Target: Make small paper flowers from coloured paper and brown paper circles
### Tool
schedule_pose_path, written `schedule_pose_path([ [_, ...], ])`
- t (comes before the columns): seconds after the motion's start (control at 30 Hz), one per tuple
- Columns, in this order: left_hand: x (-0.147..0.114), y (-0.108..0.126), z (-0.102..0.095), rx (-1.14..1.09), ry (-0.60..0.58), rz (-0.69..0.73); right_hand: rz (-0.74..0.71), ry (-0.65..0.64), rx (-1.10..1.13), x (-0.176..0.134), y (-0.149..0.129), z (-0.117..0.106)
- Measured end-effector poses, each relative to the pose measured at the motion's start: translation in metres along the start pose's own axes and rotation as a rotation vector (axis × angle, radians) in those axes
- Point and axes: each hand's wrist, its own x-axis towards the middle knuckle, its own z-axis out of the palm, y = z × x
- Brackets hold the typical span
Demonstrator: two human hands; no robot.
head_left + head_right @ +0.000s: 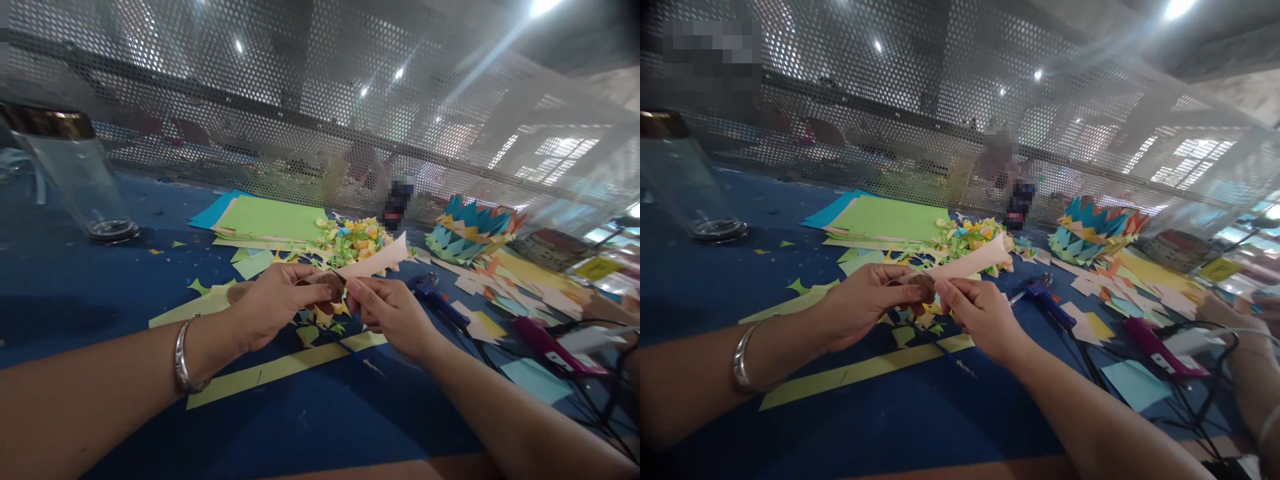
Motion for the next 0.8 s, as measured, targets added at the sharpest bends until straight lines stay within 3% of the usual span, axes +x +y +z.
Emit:
schedule_pose_path([
  [0.6,0.0001,0.0020,-0.0007,0.141,0.073,0.054,-0.124,0.008,-0.094,0.0013,-0.0008,-0.0041],
  [0.8,0.0004,0.0028,0.0002,0.103,0.012,0.068,-0.155,-0.003,-0.122,0.0014,-0.0026,-0.0058],
])
